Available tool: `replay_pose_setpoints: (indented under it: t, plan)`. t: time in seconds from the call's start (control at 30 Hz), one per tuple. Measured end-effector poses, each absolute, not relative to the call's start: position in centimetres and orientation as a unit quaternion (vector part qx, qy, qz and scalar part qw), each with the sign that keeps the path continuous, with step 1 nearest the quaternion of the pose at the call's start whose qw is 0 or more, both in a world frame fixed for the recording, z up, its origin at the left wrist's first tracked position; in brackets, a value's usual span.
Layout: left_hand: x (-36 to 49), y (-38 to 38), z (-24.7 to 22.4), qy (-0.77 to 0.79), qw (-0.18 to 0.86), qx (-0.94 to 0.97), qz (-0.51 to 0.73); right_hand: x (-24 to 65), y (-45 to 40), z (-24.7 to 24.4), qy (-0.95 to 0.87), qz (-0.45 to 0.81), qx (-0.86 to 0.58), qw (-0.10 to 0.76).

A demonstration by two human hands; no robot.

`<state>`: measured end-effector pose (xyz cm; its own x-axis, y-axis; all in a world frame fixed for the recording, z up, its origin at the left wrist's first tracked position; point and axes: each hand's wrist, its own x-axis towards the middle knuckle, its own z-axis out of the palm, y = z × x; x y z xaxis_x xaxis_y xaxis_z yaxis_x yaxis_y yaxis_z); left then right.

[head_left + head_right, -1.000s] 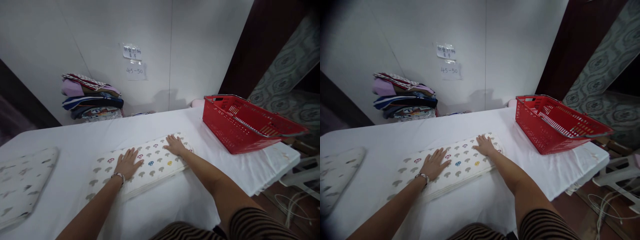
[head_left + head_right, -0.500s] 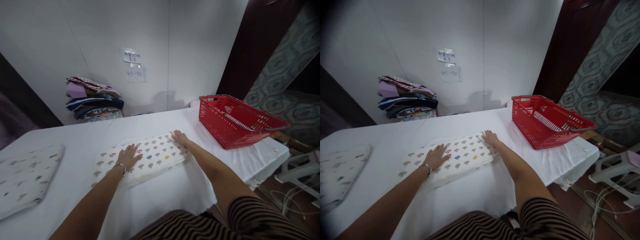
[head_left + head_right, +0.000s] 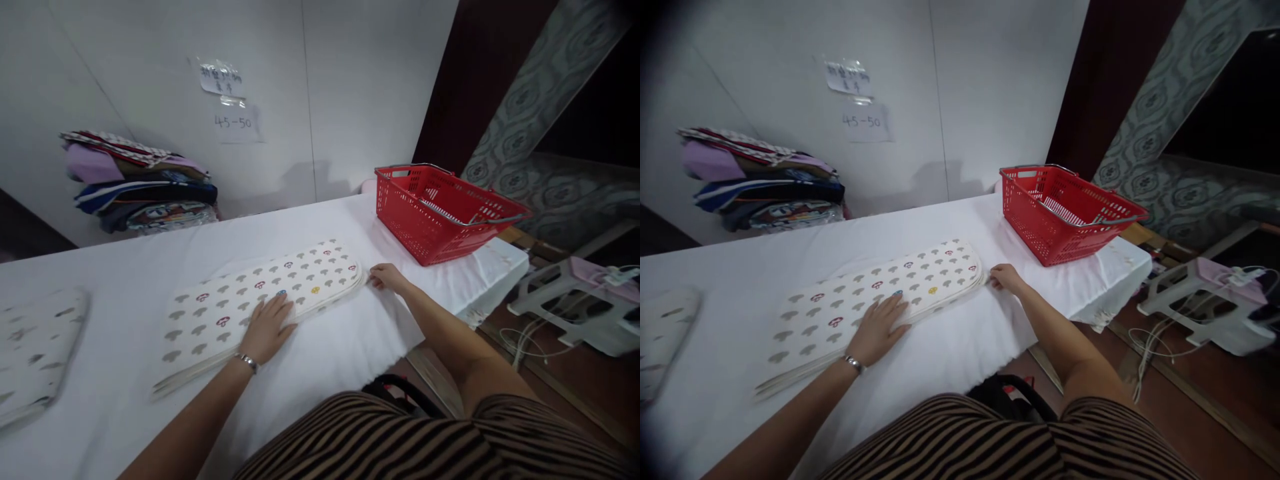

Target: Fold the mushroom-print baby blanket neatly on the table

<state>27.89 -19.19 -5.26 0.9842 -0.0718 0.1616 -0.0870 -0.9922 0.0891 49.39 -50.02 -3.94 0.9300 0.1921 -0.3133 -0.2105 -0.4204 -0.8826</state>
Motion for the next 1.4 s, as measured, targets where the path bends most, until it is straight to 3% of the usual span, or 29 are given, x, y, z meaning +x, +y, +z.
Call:
replay_pose_setpoints:
  t: [0.57, 0.73, 0.9, 1.0, 1.4]
  plan:
    - [40.7, -33.5, -3.9, -0.104, 0.066, 0.989, 0.078, 49.8, -48.9, -3.8, -0.045, 0.271, -0.843, 0.463]
    - [42.0, -34.3, -4.0, -0.073, 0.072, 0.992, 0.075, 49.5, -49.0, -4.1, -0.054, 0.234, -0.836, 0.494]
    - [42.7, -34.5, -3.6, -0.002, 0.108, 0.993, 0.053, 48.8, -48.6, -4.0, -0.013, 0.26, -0.731, 0.631]
    - [42.8, -34.5, -3.3, 0.032, 0.144, 0.987, 0.055, 48.6, -48.5, -4.2, -0.002, 0.252, -0.697, 0.671]
    - [41.4, -35.4, -4.0, -0.047, 0.094, 0.992, 0.065, 48.2, -48.6, -4.3, -0.013, 0.245, -0.689, 0.682]
